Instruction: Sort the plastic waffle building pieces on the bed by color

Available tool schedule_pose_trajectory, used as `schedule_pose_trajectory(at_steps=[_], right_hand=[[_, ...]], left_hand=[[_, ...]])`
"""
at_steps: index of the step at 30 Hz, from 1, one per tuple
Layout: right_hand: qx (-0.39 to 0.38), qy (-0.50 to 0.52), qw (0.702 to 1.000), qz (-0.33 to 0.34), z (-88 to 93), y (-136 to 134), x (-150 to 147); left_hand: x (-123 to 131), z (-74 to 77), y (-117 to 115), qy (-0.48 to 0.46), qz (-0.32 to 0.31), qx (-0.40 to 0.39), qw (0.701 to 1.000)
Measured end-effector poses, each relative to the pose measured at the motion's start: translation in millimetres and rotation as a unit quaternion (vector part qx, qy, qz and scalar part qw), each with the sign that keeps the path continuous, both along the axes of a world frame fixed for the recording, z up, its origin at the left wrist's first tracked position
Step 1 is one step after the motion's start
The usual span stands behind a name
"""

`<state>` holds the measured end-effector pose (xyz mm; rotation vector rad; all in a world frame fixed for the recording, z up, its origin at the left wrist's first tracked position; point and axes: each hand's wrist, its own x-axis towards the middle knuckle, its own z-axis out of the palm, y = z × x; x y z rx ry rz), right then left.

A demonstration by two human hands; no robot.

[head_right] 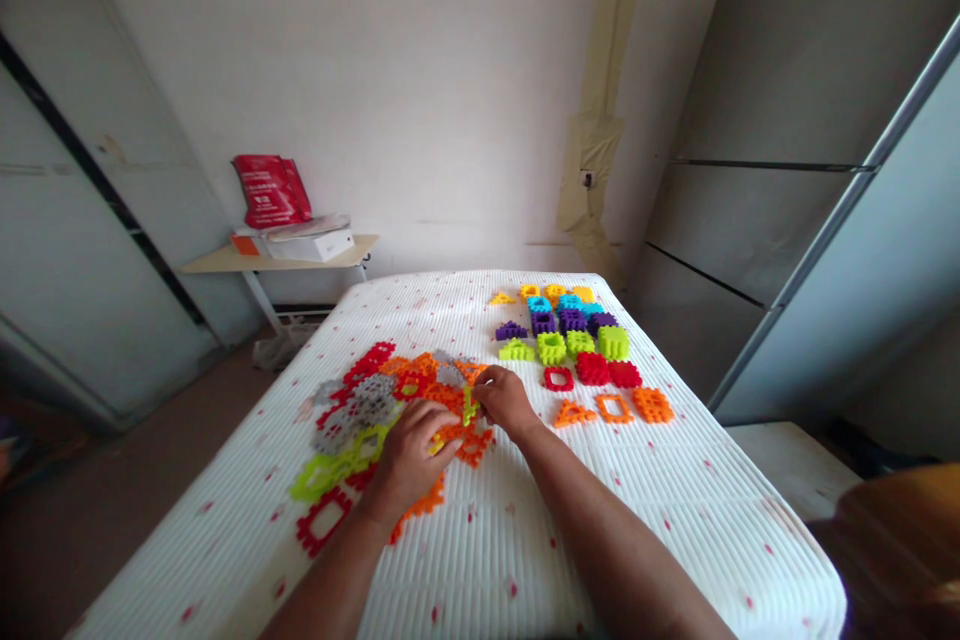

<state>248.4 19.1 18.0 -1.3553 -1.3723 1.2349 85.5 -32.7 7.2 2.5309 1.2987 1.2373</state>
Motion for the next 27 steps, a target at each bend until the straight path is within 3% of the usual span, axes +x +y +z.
schedule_pose_trajectory(at_steps=[5,9,12,15,17,20,24,27], right_hand=[[0.003,-0.013,1.0,0.02,2.6,-5,-9],[0.03,-0.003,0.999,0.039,2.3,-8,-14],[0.064,0.01,0.996,0.069,1.9,-9,-13],[0.151,-0.039,0.987,0.048,1.4,-10,-8],[0.238,-0.116,0.964,0.015,1.2,-11,-6],[0.373,-0.219,0.902,0.014,1.0,-15,-7],[0.486,-0.301,0.819,0.047,0.2,-19,-15],[0.506,-0.357,0.783,0.052,-1.6,-18,-22]], left_hand=[[3,-0.8,-1,0.011,0.011,0.013,1.0],[2,-5.0,2,-0.036,0.034,0.033,0.998],[-2,-6.8,5,-0.131,0.067,0.0,0.989],[-10,-5.5,10,-0.297,0.124,-0.102,0.941],[-15,-3.1,12,-0.405,0.138,-0.169,0.888],[-18,1.0,13,-0.495,0.13,-0.225,0.829],[-16,4.1,11,-0.522,0.104,-0.262,0.805],[-14,4.8,10,-0.52,0.087,-0.278,0.803]])
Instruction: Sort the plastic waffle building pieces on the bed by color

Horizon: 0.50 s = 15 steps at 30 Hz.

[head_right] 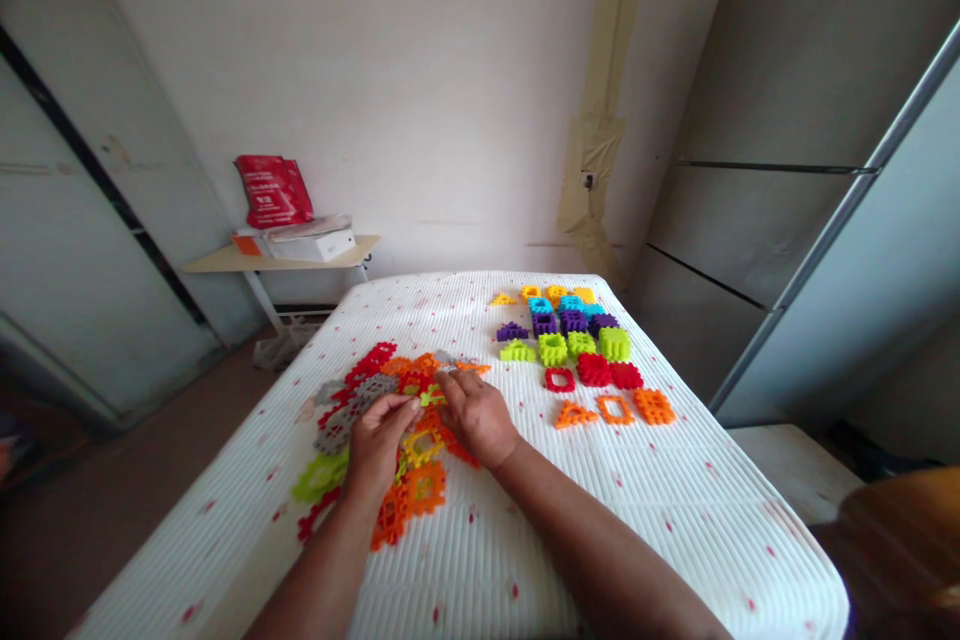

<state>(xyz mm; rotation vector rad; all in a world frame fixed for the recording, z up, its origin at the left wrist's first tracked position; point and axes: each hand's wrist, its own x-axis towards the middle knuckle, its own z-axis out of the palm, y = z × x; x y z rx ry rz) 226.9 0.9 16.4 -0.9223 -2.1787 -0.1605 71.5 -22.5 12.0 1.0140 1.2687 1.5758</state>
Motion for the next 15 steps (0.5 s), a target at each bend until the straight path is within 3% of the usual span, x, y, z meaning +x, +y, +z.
schedule_pose_trajectory(at_steps=[5,9,13,15], right_hand=[[-0.016,-0.054,0.998,-0.031,3.5,2,-2],[-0.077,-0.124,0.984,-0.104,24.5,15,19],[-0.16,-0.246,0.925,-0.24,54.0,49,53],[-0.189,-0.296,0.894,-0.276,64.9,68,67]], left_hand=[[0,1.5,-1,0.014,-0.024,0.006,1.0],[-1,-0.7,0,0.021,-0.029,0.017,0.999],[-2,-3.7,2,0.03,-0.022,0.027,0.999],[-1,-3.6,2,0.038,-0.018,0.027,0.999]])
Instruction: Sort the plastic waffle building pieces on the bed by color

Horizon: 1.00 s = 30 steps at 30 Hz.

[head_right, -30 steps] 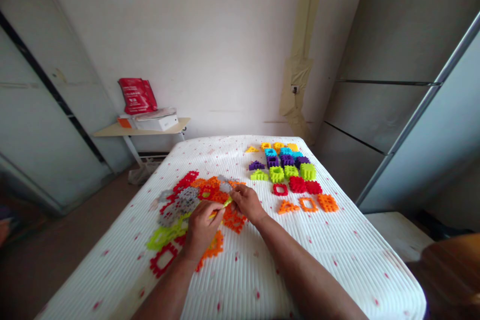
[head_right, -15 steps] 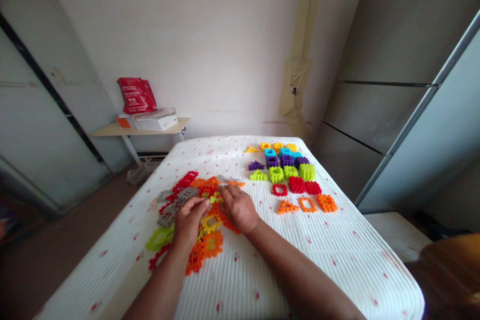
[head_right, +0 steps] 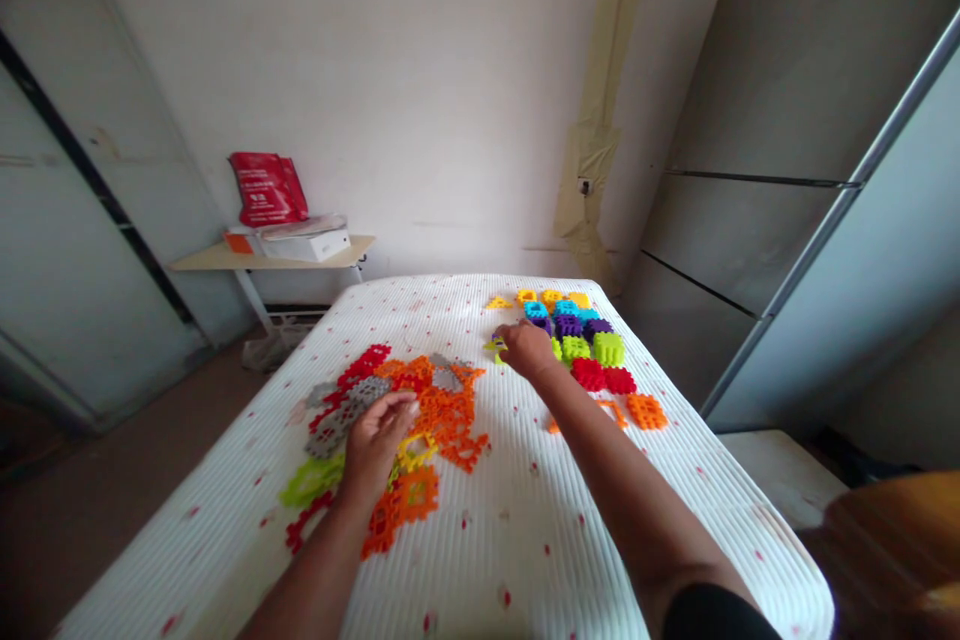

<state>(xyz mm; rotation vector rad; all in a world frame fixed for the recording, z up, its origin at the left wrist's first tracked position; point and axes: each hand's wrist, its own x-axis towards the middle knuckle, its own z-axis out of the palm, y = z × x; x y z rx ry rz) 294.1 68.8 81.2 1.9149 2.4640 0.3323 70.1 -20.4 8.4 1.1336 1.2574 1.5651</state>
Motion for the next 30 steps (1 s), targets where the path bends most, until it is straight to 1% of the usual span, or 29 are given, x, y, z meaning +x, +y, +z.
schedule_pose_trajectory(at_steps=[2,4,9,17,25,30], right_hand=[[-0.021,-0.023,0.999,-0.008,5.8,16,8],[-0.039,-0.036,0.999,0.0,7.0,28,12],[-0.075,-0.063,0.995,0.021,0.1,44,11],[-0.084,-0.082,0.993,0.017,-7.2,48,11],[-0.087,-0.079,0.993,0.009,-12.2,49,9],[-0.085,-0.083,0.993,0.006,-13.7,49,7]], left_hand=[[0,0.7,0,0.01,0.003,-0.001,1.0],[0,1.4,0,0.018,0.004,-0.003,1.0],[0,2.4,-1,0.024,0.003,-0.006,1.0],[0,8.7,-4,0.027,0.008,-0.004,1.0],[-1,3.4,-2,0.025,0.006,0.002,1.0],[-1,5.9,-3,0.022,0.004,-0.002,1.0]])
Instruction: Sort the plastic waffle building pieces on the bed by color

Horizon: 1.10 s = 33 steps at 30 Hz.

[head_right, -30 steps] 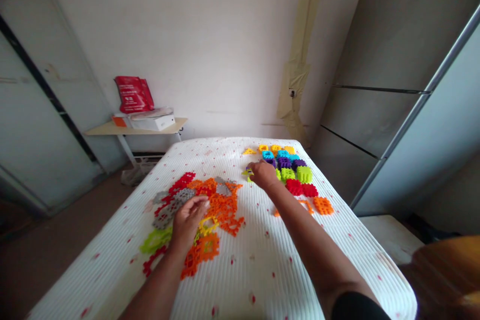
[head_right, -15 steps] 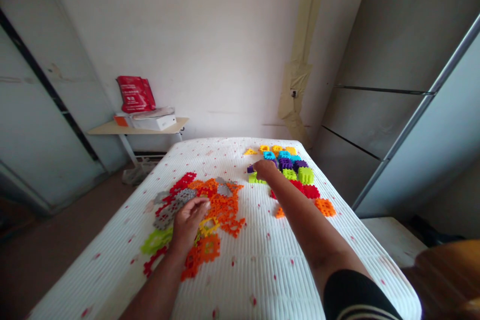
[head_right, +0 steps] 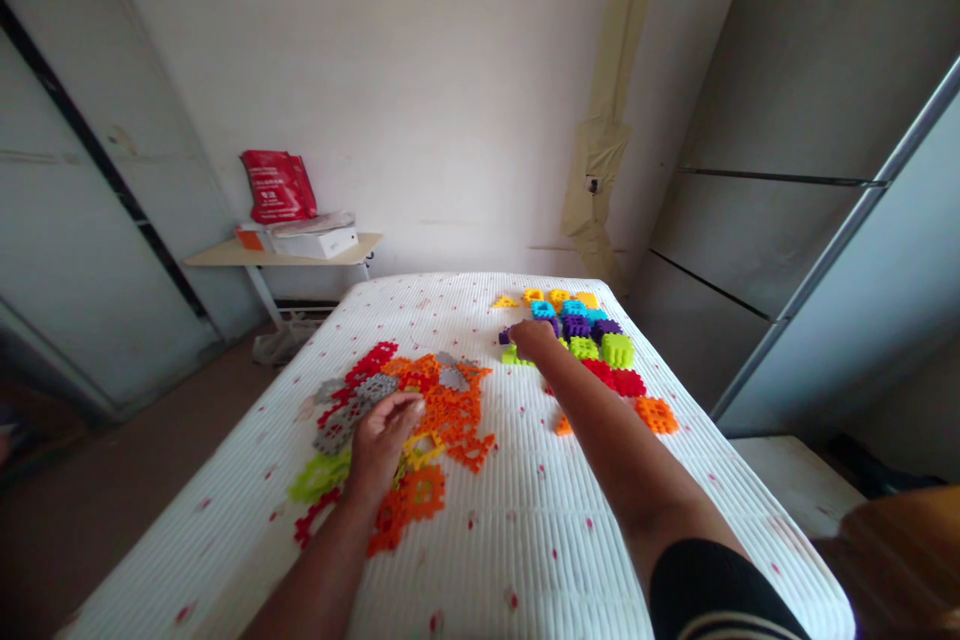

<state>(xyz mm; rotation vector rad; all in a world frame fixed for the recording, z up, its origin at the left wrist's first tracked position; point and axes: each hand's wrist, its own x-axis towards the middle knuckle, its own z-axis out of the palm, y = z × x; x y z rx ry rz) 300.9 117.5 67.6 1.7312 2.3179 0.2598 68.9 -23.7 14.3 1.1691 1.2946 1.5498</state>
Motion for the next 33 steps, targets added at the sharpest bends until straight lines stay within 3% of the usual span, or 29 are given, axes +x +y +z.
schedule_pose_trajectory(at_steps=[3,8,12,15,18,20,22,26,33], right_hand=[[0.003,-0.004,1.0,0.001,-0.6,-2,-1],[0.017,-0.004,1.0,0.0,2.6,-10,-4],[0.047,0.014,0.999,0.015,9.3,-24,-11],[0.062,0.037,0.996,0.053,9.2,-45,-22],[0.064,0.078,0.989,0.113,1.6,-73,-32],[0.054,0.099,0.983,0.142,-5.8,-90,-36],[0.04,0.109,0.981,0.157,-13.3,-103,-36],[0.027,0.132,0.977,0.167,-27.3,-117,-32],[0.025,0.161,0.97,0.181,-47.5,-120,-27]], left_hand=[[-2,0.5,0,-0.006,0.026,0.006,1.0],[-17,-7.9,7,-0.025,0.157,0.038,0.987],[-33,-14.0,14,0.049,0.216,0.061,0.973],[-36,-10.4,12,0.28,0.196,0.051,0.938],[-28,-1.6,3,0.535,0.123,-0.025,0.836],[-20,3.7,-4,0.616,0.101,-0.07,0.778],[-14,6.8,-8,0.648,0.101,-0.097,0.749],[-13,6.6,-7,0.664,0.11,-0.121,0.73],[-17,4.4,-1,0.666,0.1,-0.142,0.725]])
